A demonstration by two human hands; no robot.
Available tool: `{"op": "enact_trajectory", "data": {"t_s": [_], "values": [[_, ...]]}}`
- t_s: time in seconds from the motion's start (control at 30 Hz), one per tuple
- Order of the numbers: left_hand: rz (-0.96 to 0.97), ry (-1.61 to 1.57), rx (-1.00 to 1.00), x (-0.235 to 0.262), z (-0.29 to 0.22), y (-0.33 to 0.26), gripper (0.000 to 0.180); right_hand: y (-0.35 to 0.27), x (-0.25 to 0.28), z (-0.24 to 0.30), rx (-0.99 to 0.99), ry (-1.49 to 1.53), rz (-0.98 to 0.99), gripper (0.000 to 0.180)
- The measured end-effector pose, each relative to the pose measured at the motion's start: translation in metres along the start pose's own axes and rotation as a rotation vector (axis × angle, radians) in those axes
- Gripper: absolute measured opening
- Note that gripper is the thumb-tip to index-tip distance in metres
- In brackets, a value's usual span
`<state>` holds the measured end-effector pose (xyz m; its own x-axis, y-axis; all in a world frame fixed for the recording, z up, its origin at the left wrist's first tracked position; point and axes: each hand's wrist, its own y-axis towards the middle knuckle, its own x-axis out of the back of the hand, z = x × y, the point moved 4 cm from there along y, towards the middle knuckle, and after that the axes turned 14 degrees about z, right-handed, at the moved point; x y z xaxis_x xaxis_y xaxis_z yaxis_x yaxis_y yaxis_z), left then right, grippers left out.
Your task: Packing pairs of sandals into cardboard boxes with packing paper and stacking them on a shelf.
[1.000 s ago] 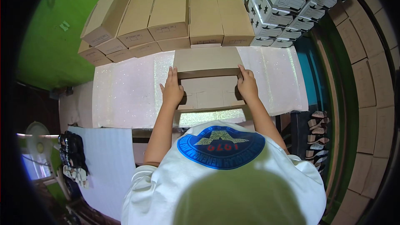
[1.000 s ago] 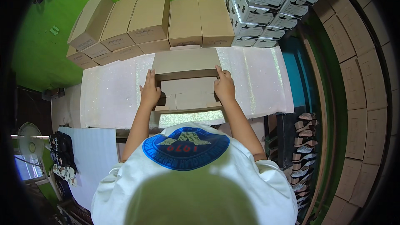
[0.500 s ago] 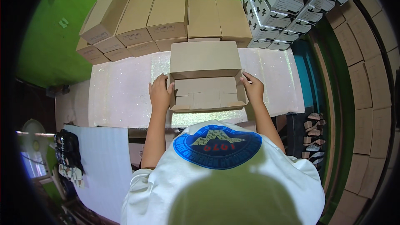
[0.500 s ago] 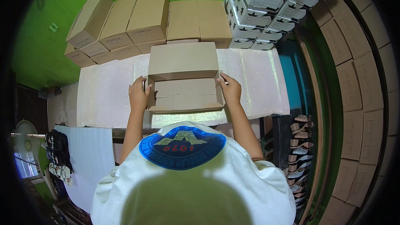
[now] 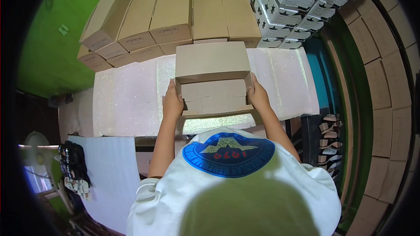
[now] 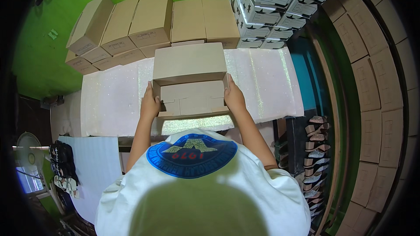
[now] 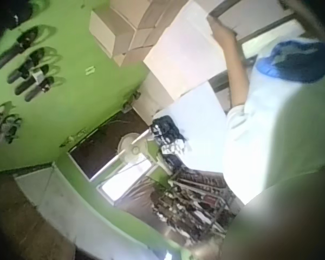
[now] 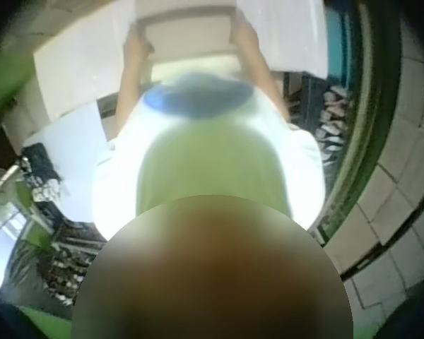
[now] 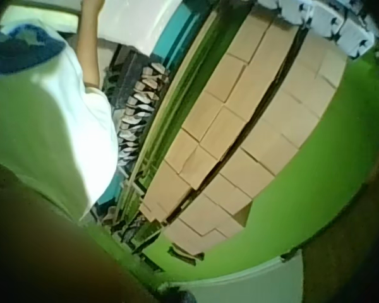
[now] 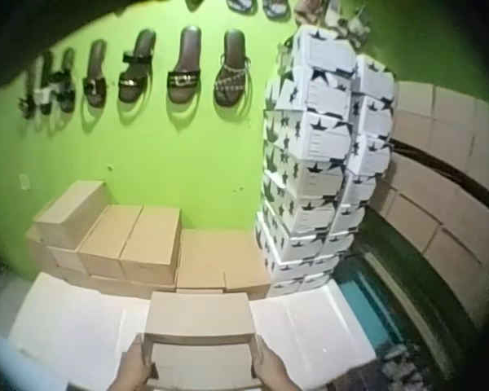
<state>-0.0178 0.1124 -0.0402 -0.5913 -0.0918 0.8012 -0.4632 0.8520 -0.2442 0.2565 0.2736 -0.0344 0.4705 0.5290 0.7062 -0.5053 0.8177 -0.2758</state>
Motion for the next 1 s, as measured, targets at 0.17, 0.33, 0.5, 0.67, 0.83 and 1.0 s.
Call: {"op": "enact_trajectory", "data": {"t_s": [0.17,0.33,0.5,0.67,0.83,1.0], "values": [[0.184,-0.503,-0.087,0.003,-0.009,0.002,0.07,0.009,-0.013,-0.023,0.073,0.319,0.074,0.065],[0.186,-0.713,-0.168,-0.015,0.019,0.009,0.08,-0.001,-0.009,-0.001,-0.044,0.756,0.215,0.073],[0.263,-0.857,-0.144,-0.018,0.012,0.011,0.077,0.0,-0.013,-0.01,0.002,0.871,0.248,0.076],[0.352,-1.018,-0.122,-0.02,0.014,0.01,0.074,0.0,-0.011,-0.01,-0.021,0.866,0.291,0.076],[0.074,-0.174,0.06,0.0,0.016,0.003,0.082,-0.011,0.011,-0.002,-0.008,-0.072,-0.176,0.07],[0.051,0.312,-0.205,0.035,-0.037,-0.041,0.078,-0.046,0.026,0.036,0.217,-0.499,0.217,0.062]]}}
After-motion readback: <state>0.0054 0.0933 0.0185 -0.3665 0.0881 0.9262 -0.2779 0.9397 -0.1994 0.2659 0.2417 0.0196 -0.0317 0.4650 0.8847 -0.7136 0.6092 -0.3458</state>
